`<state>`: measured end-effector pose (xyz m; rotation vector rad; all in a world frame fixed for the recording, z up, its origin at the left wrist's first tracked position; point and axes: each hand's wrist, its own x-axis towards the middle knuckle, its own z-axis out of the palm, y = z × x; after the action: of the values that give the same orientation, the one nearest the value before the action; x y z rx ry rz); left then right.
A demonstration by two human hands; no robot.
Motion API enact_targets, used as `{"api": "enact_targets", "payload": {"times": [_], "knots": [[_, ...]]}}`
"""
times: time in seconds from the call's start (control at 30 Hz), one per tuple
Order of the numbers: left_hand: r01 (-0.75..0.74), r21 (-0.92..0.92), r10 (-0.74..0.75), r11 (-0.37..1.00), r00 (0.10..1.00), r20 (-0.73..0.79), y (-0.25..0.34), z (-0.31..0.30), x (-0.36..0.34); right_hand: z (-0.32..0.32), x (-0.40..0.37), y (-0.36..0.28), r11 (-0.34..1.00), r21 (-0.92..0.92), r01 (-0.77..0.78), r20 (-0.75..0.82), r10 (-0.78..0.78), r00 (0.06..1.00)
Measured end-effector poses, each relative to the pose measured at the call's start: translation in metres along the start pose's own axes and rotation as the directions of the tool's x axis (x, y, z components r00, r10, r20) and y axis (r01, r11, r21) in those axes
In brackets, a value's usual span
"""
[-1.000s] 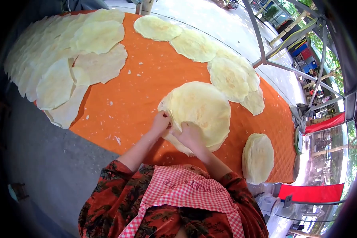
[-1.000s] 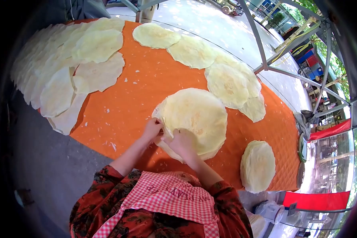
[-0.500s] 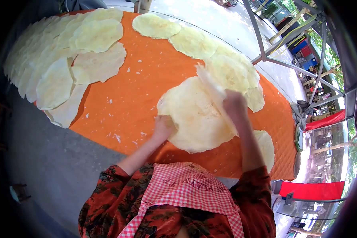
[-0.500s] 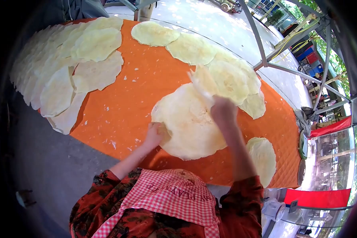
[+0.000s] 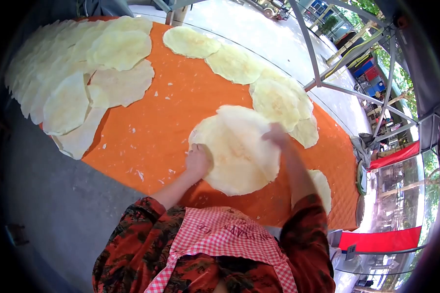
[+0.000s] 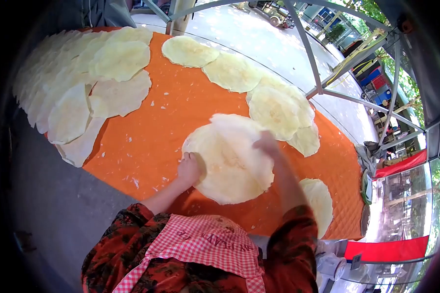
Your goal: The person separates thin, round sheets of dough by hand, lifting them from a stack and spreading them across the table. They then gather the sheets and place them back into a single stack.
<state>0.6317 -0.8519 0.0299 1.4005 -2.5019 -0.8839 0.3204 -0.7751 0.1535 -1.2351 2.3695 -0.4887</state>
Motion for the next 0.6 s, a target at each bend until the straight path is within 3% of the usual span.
{"api": "enact_targets", "payload": {"times": [0.03,0.1,0.13,0.2,0.27,0.3,0.37,0.4,0.43,0.47,0.5,0.53,0.57,0.6], "knots": [[-0.003,0.014,0.003,1.000,1.000,-0.007,0.001,0.000,0.001,-0.042,-0.003,-0.009,0.994,-0.104,0.021,-0.177,-0.039,0.983],[-0.005,0.047,0.006,0.999,1.000,-0.015,0.000,0.001,-0.002,-0.138,0.008,-0.018,0.984,-0.174,-0.036,-0.186,0.003,0.982],[-0.007,0.048,0.008,0.999,0.999,-0.034,-0.004,0.009,0.001,-0.174,0.010,-0.029,0.947,-0.312,-0.078,-0.297,-0.020,0.955],[-0.012,0.045,0.015,0.999,0.998,-0.069,-0.014,0.030,0.008,-0.226,-0.007,-0.056,0.973,-0.204,0.105,-0.268,-0.159,0.950],[0.017,-0.003,-0.017,1.000,0.999,-0.044,-0.013,0.030,0.010,-0.232,-0.028,-0.084,0.943,-0.316,0.102,-0.288,-0.198,0.937],[0.034,-0.026,-0.035,0.999,0.999,-0.030,-0.013,0.030,0.010,-0.221,-0.036,-0.094,0.924,-0.369,0.100,-0.294,-0.218,0.931],[0.045,-0.106,-0.049,0.993,0.998,-0.036,-0.001,0.003,0.000,-0.158,-0.058,-0.109,0.831,-0.555,-0.044,-0.508,-0.296,0.809],[0.056,-0.146,-0.063,0.988,0.997,-0.039,0.003,-0.007,-0.003,-0.127,-0.054,-0.082,0.804,-0.594,0.026,-0.450,-0.358,0.818],[0.072,-0.201,-0.079,0.977,0.996,-0.030,0.002,-0.008,-0.002,-0.088,-0.061,-0.066,0.719,-0.679,0.152,-0.375,-0.517,0.770],[0.087,-0.252,-0.095,0.964,0.995,-0.022,0.000,-0.010,0.000,-0.033,-0.062,-0.051,0.809,-0.583,0.075,-0.429,-0.385,0.817],[0.099,-0.302,-0.109,0.948,0.994,-0.016,-0.002,-0.011,0.001,0.018,-0.060,-0.034,0.762,-0.647,0.003,-0.291,-0.250,0.923],[0.097,-0.331,-0.114,0.939,0.993,-0.033,-0.005,-0.006,0.004,0.066,-0.085,-0.050,0.789,-0.613,-0.040,-0.328,-0.208,0.922],[0.091,-0.358,-0.117,0.929,0.992,-0.051,-0.008,0.004,0.009,0.109,-0.092,-0.047,0.798,-0.600,0.058,-0.326,-0.310,0.893],[0.083,-0.382,-0.118,0.920,0.991,-0.069,-0.011,0.009,0.011,0.133,-0.101,-0.062,0.798,-0.593,0.110,-0.208,-0.284,0.936]]}}
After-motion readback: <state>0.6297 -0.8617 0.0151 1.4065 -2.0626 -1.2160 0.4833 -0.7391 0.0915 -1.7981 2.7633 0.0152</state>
